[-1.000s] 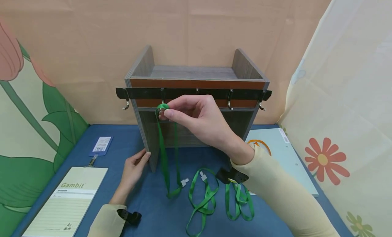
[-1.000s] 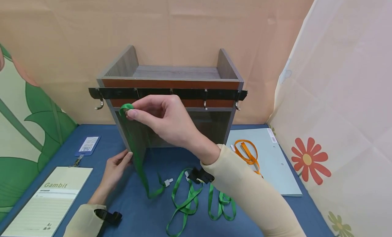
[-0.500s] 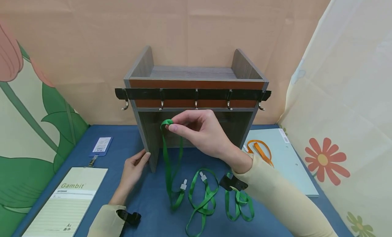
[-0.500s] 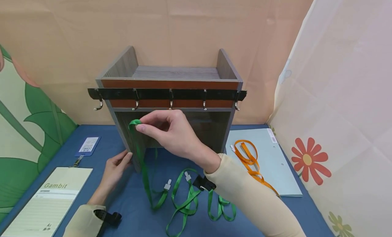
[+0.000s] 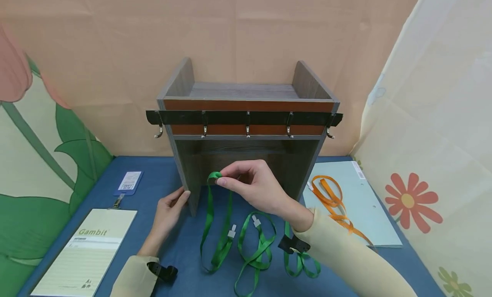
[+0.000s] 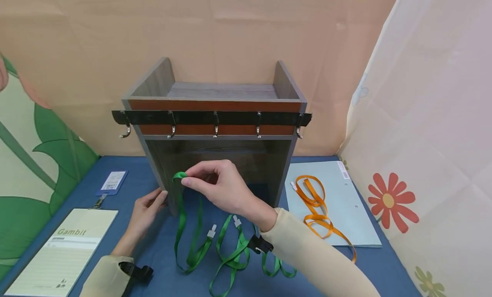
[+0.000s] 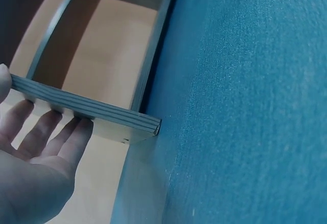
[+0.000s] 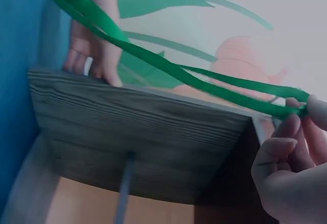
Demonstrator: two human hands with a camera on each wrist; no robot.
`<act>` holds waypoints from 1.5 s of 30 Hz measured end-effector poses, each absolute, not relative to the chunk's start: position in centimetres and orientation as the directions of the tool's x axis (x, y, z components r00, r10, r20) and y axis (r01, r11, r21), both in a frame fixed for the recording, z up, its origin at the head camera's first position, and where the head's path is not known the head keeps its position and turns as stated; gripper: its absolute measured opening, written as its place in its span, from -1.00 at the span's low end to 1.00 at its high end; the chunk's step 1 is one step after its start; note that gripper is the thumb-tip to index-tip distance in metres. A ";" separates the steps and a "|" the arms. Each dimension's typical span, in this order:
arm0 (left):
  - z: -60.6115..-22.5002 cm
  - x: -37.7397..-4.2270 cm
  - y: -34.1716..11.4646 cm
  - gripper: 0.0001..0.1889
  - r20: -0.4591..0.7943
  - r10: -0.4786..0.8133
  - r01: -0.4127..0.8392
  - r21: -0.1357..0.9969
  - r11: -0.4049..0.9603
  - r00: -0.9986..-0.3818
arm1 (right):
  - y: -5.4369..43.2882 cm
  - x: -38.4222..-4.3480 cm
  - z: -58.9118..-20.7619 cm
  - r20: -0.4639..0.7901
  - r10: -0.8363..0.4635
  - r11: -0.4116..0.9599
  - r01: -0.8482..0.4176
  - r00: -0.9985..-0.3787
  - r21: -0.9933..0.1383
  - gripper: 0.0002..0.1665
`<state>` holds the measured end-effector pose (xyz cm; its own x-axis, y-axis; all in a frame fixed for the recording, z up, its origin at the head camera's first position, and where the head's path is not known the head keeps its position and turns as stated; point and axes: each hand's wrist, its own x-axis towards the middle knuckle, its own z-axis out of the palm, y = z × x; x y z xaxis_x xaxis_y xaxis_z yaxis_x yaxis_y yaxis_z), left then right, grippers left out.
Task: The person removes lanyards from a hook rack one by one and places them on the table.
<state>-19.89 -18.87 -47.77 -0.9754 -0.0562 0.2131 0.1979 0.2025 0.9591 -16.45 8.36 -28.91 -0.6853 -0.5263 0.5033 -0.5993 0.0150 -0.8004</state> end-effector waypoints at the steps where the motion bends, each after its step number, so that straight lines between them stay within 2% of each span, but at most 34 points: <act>1: -47.8 -19.9 -18.8 -0.50 0.211 -0.056 0.196 0.959 0.203 -0.976 | 8.4 -16.4 -29.4 0.494 -0.532 0.011 -0.589 -0.688 -0.808 -0.87; 12: -47.7 -19.9 -18.8 -0.52 0.235 -0.053 0.220 0.953 0.206 -0.970 | 8.6 -15.5 -33.9 0.323 -0.573 0.097 -0.454 -0.753 -0.886 -0.88; 23: -47.4 -19.7 -18.6 -0.52 0.199 -0.055 0.183 0.959 0.217 -0.978 | 7.6 -13.1 -35.1 0.228 -0.597 0.099 -0.353 -0.769 -0.930 -0.94; 30: -47.4 -19.7 -18.6 -0.51 0.209 -0.061 0.194 0.961 0.195 -0.976 | 6.8 -13.2 -38.9 0.119 -0.581 0.122 -0.231 -0.805 -0.965 -0.93; 38: -47.7 -19.9 -18.8 -0.51 0.229 -0.047 0.216 0.956 0.197 -0.972 | 5.8 -13.7 -42.8 0.062 -0.635 0.116 -0.174 -0.770 -0.978 -0.90; 42: -47.6 -19.9 -18.7 -0.52 0.232 -0.043 0.220 0.957 0.189 -0.972 | 5.3 -13.5 -44.1 -0.003 -0.672 0.186 -0.165 -0.740 -0.969 -0.90; 45: -47.5 -19.8 -18.7 -0.52 0.231 -0.045 0.220 0.959 0.178 -0.972 | 5.1 -13.2 -44.9 -0.043 -0.701 0.265 -0.203 -0.712 -0.943 -0.93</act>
